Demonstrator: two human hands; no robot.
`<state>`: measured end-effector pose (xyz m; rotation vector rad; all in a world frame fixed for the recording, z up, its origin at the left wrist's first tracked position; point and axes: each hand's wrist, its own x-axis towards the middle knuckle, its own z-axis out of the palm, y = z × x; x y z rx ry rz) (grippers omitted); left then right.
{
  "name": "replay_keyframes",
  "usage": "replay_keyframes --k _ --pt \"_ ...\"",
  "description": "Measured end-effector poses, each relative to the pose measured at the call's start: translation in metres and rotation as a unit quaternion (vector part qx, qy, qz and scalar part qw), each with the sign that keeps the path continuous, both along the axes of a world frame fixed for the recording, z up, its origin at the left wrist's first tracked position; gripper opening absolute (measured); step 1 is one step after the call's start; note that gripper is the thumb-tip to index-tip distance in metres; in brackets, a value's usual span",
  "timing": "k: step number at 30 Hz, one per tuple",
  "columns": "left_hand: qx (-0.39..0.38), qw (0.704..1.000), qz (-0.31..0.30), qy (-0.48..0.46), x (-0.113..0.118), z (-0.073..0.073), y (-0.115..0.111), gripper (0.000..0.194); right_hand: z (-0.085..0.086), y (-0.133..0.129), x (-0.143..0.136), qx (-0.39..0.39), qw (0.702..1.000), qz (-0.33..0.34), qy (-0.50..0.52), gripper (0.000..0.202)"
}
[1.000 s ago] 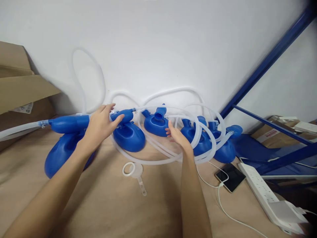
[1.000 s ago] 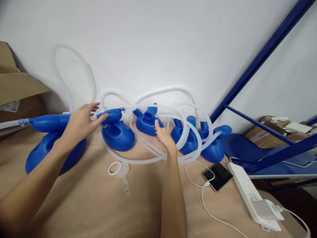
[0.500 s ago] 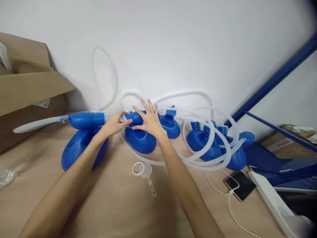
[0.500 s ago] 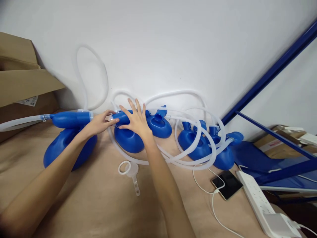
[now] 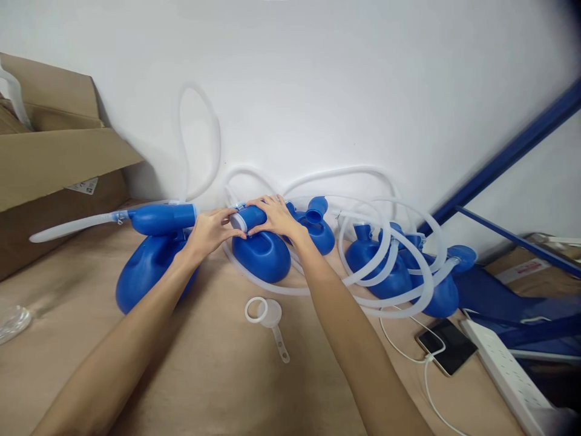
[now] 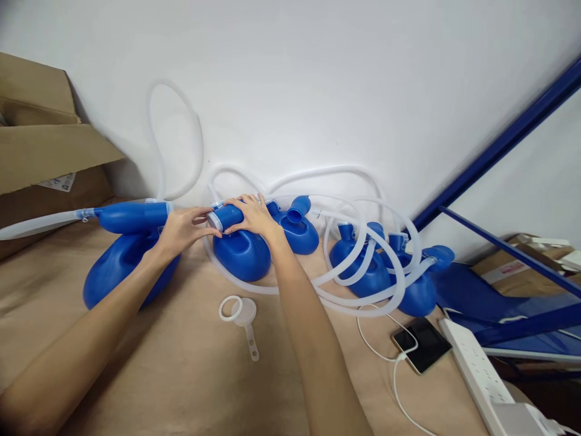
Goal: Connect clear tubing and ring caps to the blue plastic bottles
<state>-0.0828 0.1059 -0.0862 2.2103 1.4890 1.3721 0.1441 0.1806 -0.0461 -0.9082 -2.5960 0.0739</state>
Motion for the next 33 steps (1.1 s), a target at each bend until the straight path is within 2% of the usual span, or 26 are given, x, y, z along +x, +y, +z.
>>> replay_keyframes --k 4,9,19,24,27,33 --pt "0.060 0.998 0.011 0.015 -0.003 -0.012 0.003 0.068 0.001 0.004 -0.002 -0.019 1.000 0.011 -0.002 0.078" --pt "0.143 0.988 0.029 0.042 -0.005 -0.022 0.008 0.061 0.004 0.013 -0.007 -0.046 0.998 0.037 -0.018 0.077" --pt "0.158 0.983 0.060 0.071 -0.006 -0.024 0.005 0.059 0.011 0.022 -0.017 -0.076 0.996 0.040 -0.039 0.084" --pt "0.116 0.979 0.108 0.126 -0.002 -0.027 -0.003 0.051 0.005 0.024 -0.012 -0.095 0.995 0.012 -0.014 0.080" --pt "0.098 0.977 0.100 0.161 -0.001 -0.019 -0.008 0.045 -0.001 0.027 -0.007 -0.103 0.994 0.018 0.019 0.073" --pt "-0.015 0.951 0.055 0.303 -0.003 0.021 -0.021 0.032 -0.004 0.029 -0.007 -0.113 0.993 0.019 0.017 0.076"
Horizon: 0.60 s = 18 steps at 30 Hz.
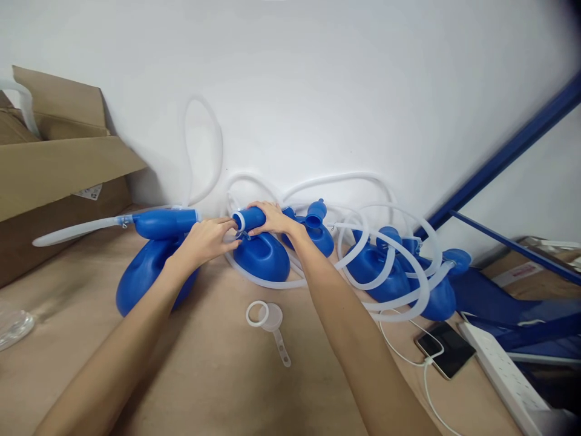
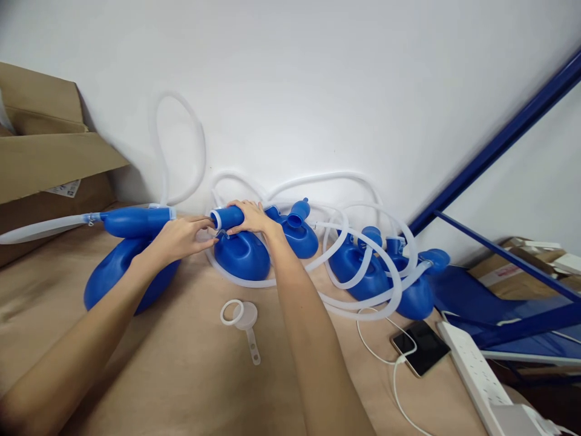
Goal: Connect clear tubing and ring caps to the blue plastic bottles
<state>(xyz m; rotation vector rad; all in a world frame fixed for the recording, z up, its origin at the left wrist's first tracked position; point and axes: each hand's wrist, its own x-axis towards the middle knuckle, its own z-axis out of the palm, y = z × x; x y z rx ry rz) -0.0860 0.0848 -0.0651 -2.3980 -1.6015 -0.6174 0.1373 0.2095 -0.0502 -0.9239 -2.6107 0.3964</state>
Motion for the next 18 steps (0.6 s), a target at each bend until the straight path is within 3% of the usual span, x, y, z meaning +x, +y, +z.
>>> replay_keyframes --k 2,5,10,14,18 --pt "-0.023 1.000 0.014 0.011 0.004 0.008 -0.005 0.031 0.000 -0.001 0.000 0.003 1.000 -0.003 0.005 0.076" --pt "-0.057 0.997 0.051 -0.007 0.013 0.008 -0.008 0.028 -0.002 -0.001 0.000 0.003 1.000 -0.013 0.014 0.076" --pt "-0.079 0.993 0.072 -0.051 0.020 -0.014 0.000 0.037 -0.002 0.001 0.001 -0.022 1.000 -0.018 0.008 0.077" --pt "-0.087 0.989 0.022 -0.118 0.020 -0.033 0.010 0.047 0.000 0.001 0.002 -0.029 0.999 -0.018 0.002 0.080" --pt "-0.075 0.973 -0.008 -0.219 0.027 -0.048 0.022 0.042 -0.001 0.000 0.000 -0.023 0.999 -0.025 0.004 0.082"
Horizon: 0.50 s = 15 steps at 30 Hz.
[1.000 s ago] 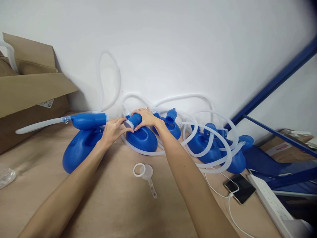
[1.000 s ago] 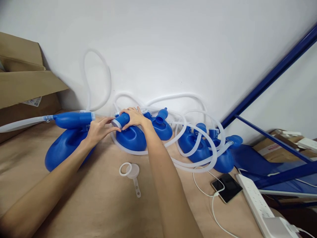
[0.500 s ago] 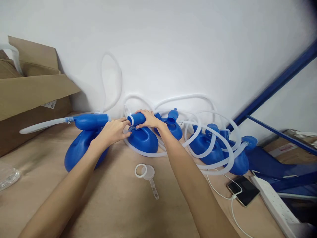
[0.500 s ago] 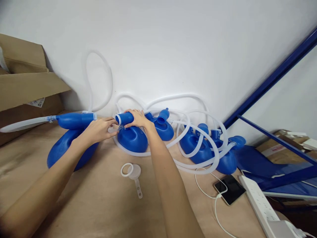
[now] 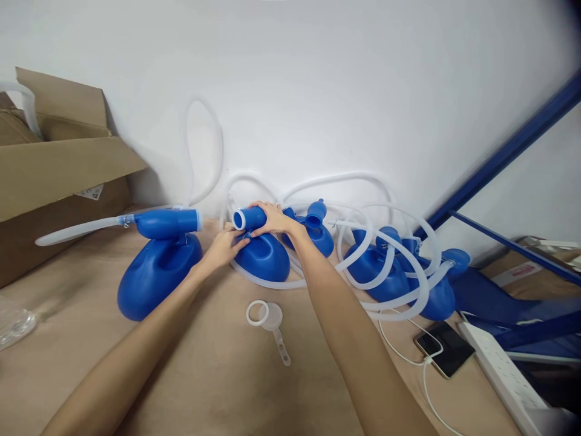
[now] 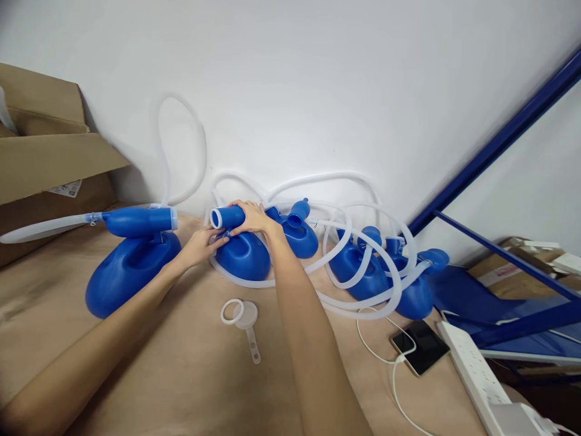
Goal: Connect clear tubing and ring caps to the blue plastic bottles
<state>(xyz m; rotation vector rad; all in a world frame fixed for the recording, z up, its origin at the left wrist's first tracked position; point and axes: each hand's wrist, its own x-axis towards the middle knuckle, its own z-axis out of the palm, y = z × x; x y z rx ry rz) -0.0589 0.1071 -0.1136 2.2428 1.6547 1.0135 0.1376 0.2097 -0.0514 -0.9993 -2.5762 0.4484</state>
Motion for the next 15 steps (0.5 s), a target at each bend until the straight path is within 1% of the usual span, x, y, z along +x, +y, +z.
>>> replay_keyframes --k 4,8,12,15 --pt "0.010 0.994 0.043 -0.102 0.006 -0.012 0.007 0.035 -0.004 -0.001 -0.001 0.020 1.000 -0.013 0.014 0.085" --pt "0.013 0.983 0.072 -0.170 0.007 -0.017 0.007 0.028 -0.005 -0.003 -0.001 0.021 1.000 -0.017 0.014 0.083" --pt "0.013 0.977 0.081 -0.197 0.009 -0.015 0.004 0.023 -0.002 -0.007 -0.001 0.019 1.000 -0.020 0.014 0.081" --pt "0.002 0.978 0.073 -0.197 0.008 -0.008 0.002 0.024 0.000 -0.009 -0.002 0.016 0.999 -0.026 0.010 0.081"
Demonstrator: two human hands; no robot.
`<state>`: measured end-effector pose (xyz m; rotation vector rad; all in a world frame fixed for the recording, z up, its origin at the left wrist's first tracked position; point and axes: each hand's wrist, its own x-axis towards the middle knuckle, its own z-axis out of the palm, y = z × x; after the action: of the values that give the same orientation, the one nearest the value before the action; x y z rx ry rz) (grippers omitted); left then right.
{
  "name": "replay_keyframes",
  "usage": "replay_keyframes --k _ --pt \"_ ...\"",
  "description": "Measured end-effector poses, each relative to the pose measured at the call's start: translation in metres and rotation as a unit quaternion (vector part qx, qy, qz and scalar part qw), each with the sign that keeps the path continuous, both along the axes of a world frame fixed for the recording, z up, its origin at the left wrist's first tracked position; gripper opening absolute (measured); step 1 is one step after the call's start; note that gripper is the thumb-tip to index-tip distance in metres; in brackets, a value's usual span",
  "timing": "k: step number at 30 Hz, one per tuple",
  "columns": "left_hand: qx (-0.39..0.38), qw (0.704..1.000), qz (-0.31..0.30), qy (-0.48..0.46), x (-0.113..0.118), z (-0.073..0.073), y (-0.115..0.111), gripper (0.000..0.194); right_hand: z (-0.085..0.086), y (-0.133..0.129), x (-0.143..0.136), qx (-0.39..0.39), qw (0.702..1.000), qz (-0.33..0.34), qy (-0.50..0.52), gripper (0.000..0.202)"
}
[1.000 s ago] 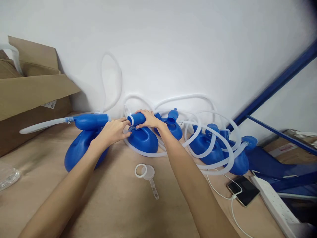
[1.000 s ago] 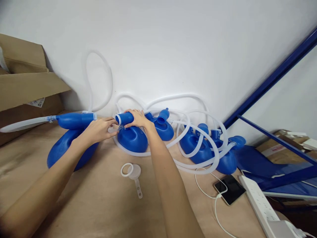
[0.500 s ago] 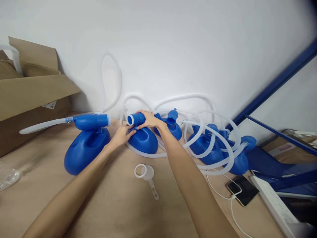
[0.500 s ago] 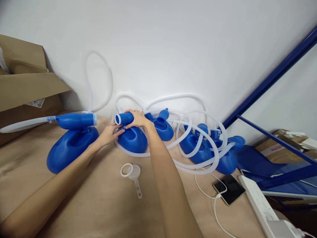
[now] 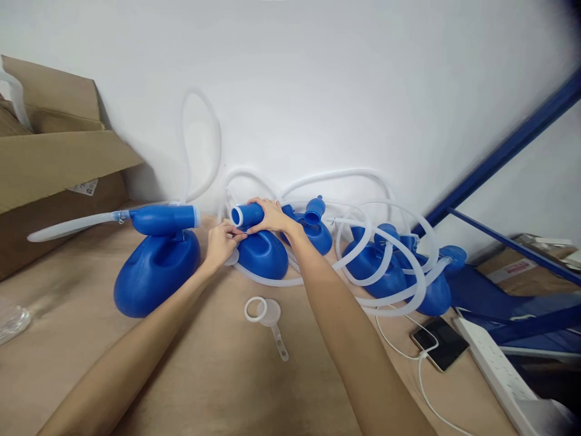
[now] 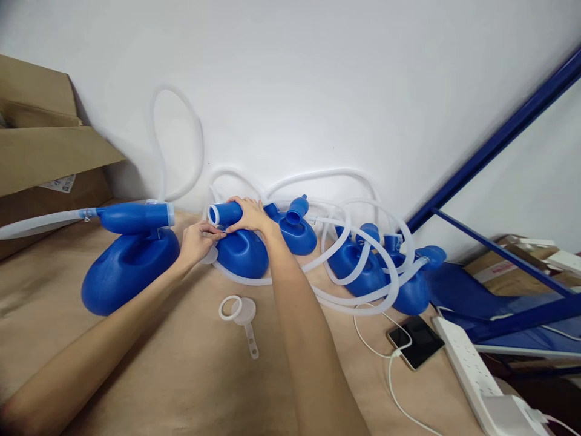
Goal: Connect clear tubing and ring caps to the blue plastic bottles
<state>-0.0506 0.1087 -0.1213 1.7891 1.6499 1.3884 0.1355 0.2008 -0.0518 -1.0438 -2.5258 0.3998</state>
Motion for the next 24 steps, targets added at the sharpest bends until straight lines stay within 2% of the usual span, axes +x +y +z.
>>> replay_keyframes --k 2,4,7,9,11,14,16,20,24 --pt "-0.021 0.999 -0.032 0.009 -0.004 0.010 -0.003 0.027 0.000 0.000 -0.001 0.001 1.000 -0.006 -0.005 0.082" --pt "-0.060 0.993 -0.098 0.025 -0.011 0.025 -0.007 0.032 0.000 0.001 -0.001 0.004 1.000 -0.010 -0.010 0.083" --pt "-0.121 0.968 -0.215 0.051 -0.022 0.050 -0.017 0.038 -0.002 0.003 -0.002 0.012 1.000 -0.009 -0.015 0.085" --pt "-0.136 0.954 -0.261 0.055 -0.027 0.062 -0.023 0.041 -0.002 0.004 -0.002 0.016 1.000 -0.008 -0.015 0.085" --pt "-0.114 0.961 -0.246 0.054 -0.029 0.068 -0.026 0.046 -0.003 0.004 -0.001 0.019 1.000 -0.009 -0.014 0.085" --pt "-0.035 0.990 -0.123 0.067 -0.026 0.062 -0.020 0.051 -0.003 0.003 -0.001 0.019 1.000 -0.008 -0.011 0.084" --pt "0.001 0.994 -0.069 0.079 -0.022 0.052 -0.014 0.052 -0.003 0.003 -0.001 0.019 1.000 -0.005 -0.010 0.083" --pt "0.039 0.990 -0.065 0.121 -0.014 0.042 -0.005 0.039 -0.002 0.004 -0.001 0.020 1.000 0.000 -0.012 0.084" --pt "0.066 0.978 -0.079 0.183 -0.019 0.054 -0.005 0.023 0.000 0.004 -0.001 0.021 0.999 0.009 -0.025 0.083"
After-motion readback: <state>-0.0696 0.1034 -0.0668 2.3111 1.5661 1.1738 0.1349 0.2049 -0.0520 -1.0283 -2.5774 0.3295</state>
